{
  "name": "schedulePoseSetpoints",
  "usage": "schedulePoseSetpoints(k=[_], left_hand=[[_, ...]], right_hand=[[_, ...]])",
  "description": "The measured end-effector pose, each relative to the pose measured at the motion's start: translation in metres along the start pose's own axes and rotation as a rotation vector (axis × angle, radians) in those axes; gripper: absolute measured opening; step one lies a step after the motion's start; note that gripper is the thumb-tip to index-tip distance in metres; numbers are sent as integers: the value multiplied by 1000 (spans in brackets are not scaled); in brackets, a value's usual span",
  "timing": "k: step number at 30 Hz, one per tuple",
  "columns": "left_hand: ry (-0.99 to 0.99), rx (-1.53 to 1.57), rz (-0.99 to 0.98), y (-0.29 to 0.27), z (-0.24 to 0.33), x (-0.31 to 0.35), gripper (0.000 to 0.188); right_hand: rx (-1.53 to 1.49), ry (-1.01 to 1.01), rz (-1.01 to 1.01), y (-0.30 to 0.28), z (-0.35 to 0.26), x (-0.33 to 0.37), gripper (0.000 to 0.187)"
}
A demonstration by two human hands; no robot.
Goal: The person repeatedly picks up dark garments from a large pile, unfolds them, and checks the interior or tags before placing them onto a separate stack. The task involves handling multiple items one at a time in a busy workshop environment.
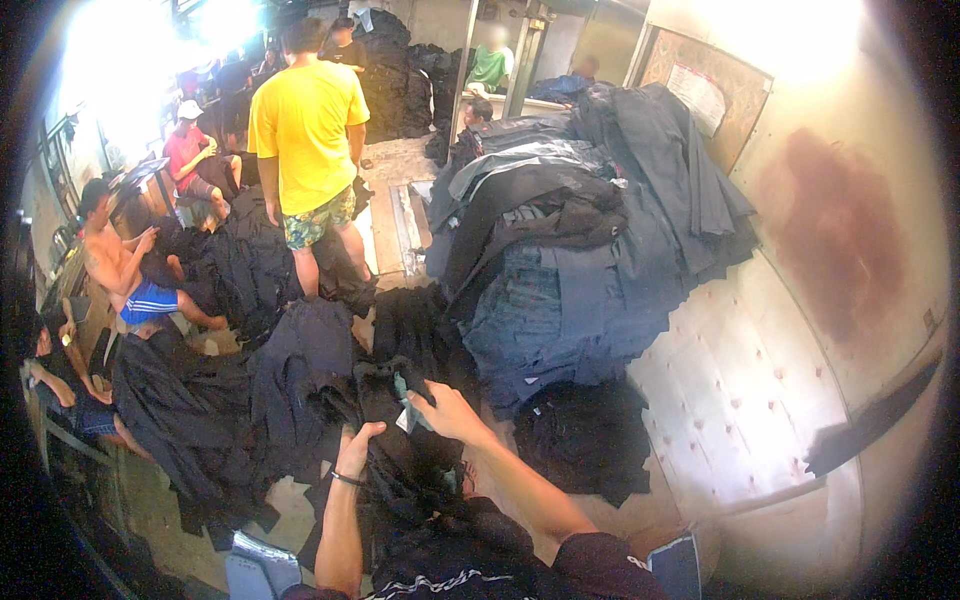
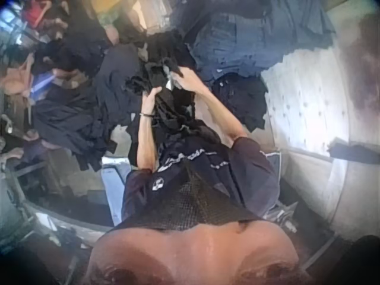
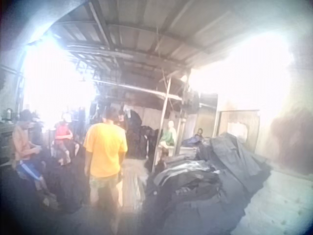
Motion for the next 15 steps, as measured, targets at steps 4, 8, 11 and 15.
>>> schedulePoseSetpoints(k=[4,8,11,15], left_hand=[[-90,124,145,-17,-5,-1,70],[-200,327,106,-18,-26,8,65],[-140,359,256,-14,-43,14,55],[12,232,214,-18,-43,17,47]], right_hand=[[12,-34,3,-8,-22,3,44],[19,-17,85,18,-52,18,46],[59,56,34,41,-62,31,49],[112,-125,88,53,-64,43,54]])
Point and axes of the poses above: each hand's wrist, its own x-axis away from the middle knuckle, its own y-axis out of the palm, z = x × y, the point moved 1 cm from there along -x, towards the middle knuckle, and after that the axes turned 13 degrees about -y, right-handed, at the moved point
